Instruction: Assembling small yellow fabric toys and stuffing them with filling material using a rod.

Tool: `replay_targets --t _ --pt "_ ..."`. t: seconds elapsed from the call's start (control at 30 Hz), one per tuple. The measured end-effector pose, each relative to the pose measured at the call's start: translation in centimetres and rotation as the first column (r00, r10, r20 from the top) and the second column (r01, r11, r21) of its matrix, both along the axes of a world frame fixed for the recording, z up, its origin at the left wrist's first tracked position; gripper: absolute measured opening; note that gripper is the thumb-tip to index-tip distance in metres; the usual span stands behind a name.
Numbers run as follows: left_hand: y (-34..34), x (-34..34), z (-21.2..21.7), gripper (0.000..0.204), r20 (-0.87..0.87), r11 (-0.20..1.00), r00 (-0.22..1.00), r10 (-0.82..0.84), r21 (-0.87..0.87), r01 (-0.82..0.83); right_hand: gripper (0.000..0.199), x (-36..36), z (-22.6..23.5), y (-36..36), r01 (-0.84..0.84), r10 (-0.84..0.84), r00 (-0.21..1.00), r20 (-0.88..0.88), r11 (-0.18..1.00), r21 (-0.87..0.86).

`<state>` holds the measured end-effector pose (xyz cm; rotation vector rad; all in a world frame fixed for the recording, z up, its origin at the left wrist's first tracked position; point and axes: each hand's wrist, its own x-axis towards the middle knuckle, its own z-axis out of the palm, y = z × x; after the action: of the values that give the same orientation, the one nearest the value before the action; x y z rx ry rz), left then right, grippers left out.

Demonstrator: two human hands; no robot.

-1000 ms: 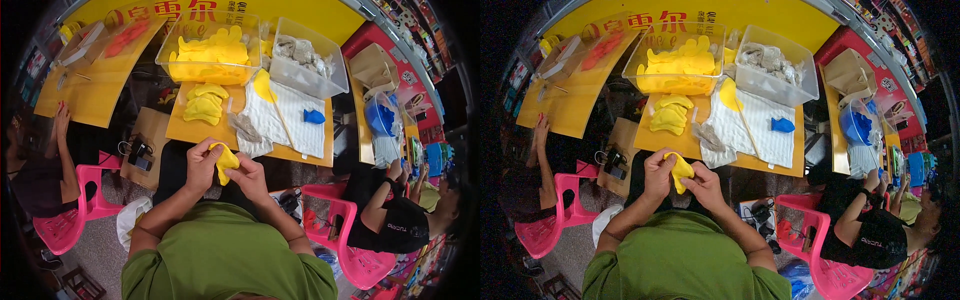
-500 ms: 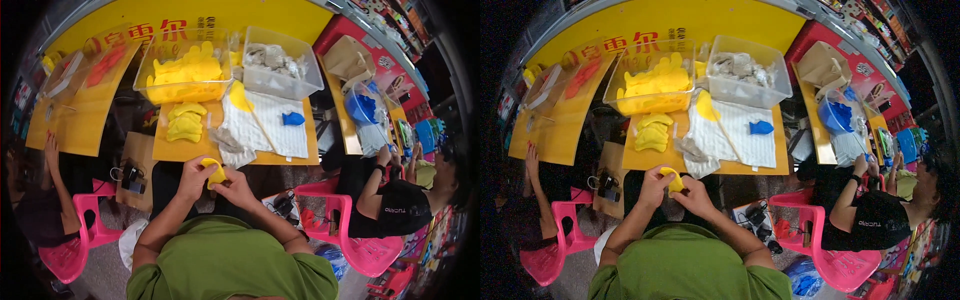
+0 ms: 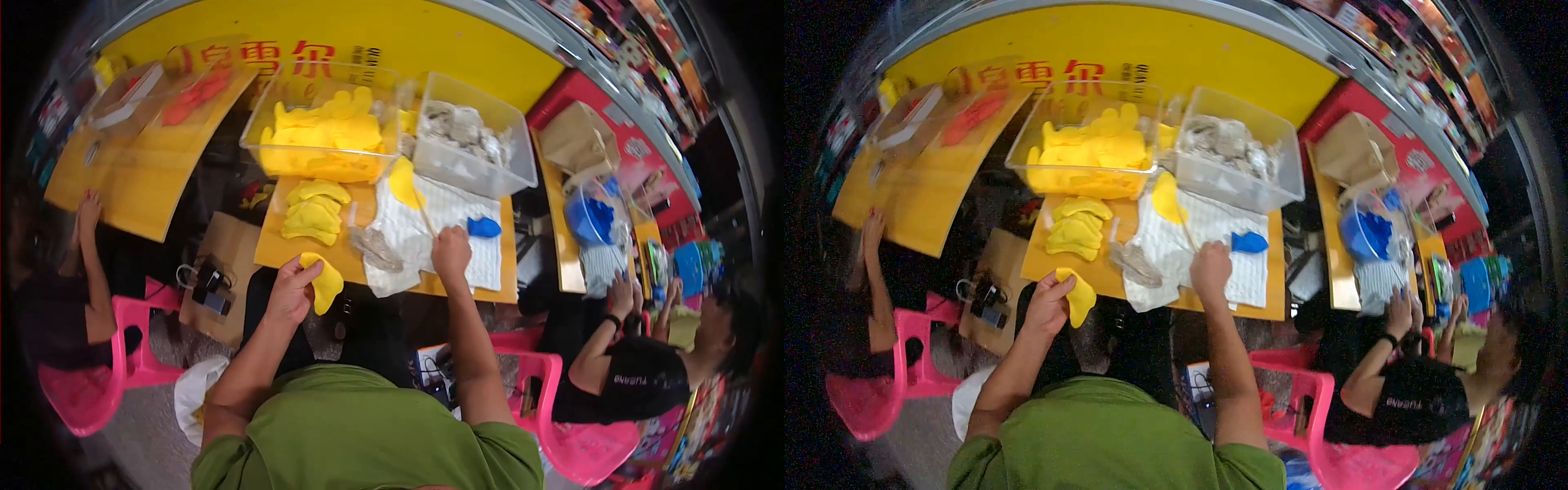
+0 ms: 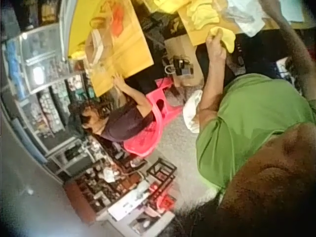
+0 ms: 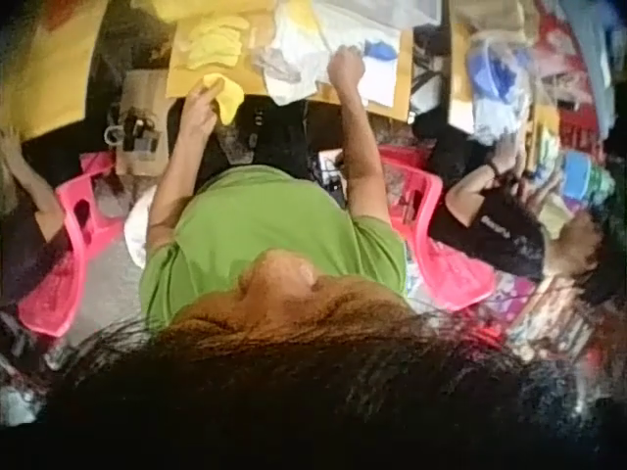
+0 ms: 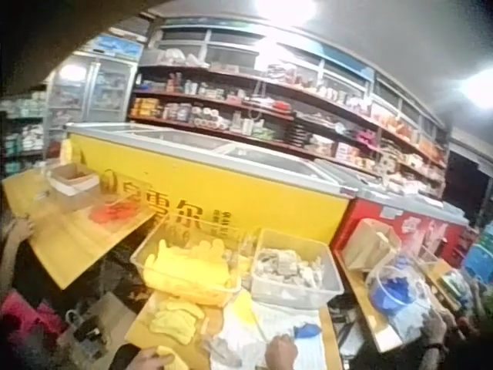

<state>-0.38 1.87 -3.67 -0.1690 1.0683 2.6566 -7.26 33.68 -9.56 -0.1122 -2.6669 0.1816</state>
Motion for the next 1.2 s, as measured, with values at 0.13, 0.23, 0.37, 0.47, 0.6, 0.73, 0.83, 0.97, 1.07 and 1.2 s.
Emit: replay_targets --t 0.13,0.23,0.37,0.47,0.6,0.73,0.83,0.97,1.07,1.2 --pt "-1.1 -0.6 -0.2 0.015 0.028 0.997 0.998 0.047 0.060 -0.049 0.009 2.5 3.3 -1.9 -0.023 -0.010 0.994 -0.113 0.958 -0.285" --pt "-1.6 -0.9 -0.3 0.015 0.008 0.989 0.997 0.075 0.124 -0.075 0.004 7.6 7.0 -4.5 -0.222 0.385 0.920 0.073 0.668 -0.711" --pt "-1.8 -0.7 0.2 0.015 -0.013 0.982 0.996 0.093 0.168 -0.089 0.003 12.2 8.9 -8.1 -0.428 0.558 0.830 -0.007 0.627 -0.651" --pt "-2.1 -0.4 0.4 0.015 -0.037 0.980 0.995 0.091 0.181 -0.083 0.005 13.1 9.0 -8.7 -0.398 0.559 0.828 0.028 0.623 -0.674" --pt "-1.9 -0.1 0.3 0.014 -0.038 0.974 0.995 0.096 0.210 -0.086 0.005 14.4 8.7 -9.1 -0.382 0.554 0.831 0.043 0.627 -0.679" --pt "-1.6 0.4 0.5 0.013 -0.068 0.980 0.989 0.134 0.155 -0.122 0.002 15.2 9.1 -9.8 -0.397 0.547 0.837 0.004 0.613 -0.683" --pt "-1.8 0.7 0.6 0.012 -0.104 0.982 0.985 0.138 0.145 -0.122 0.002 15.7 9.6 -10.0 -0.410 0.562 0.827 0.001 0.606 -0.682" --pt "-2.0 0.7 0.6 0.012 -0.111 0.985 0.984 0.143 0.113 -0.130 0.002 16.2 9.8 -9.8 -0.377 0.541 0.841 0.010 0.599 -0.706" --pt "-1.5 1.1 1.0 0.012 -0.147 0.990 0.983 0.111 0.103 -0.096 0.002 16.0 10.0 -10.3 -0.401 0.551 0.835 -0.009 0.598 -0.694" --pt "-0.2 2.1 1.6 0.010 -0.207 0.999 0.978 0.008 0.051 0.002 0.001 15.6 9.4 -11.1 -0.369 0.519 0.855 -0.005 0.601 -0.709"
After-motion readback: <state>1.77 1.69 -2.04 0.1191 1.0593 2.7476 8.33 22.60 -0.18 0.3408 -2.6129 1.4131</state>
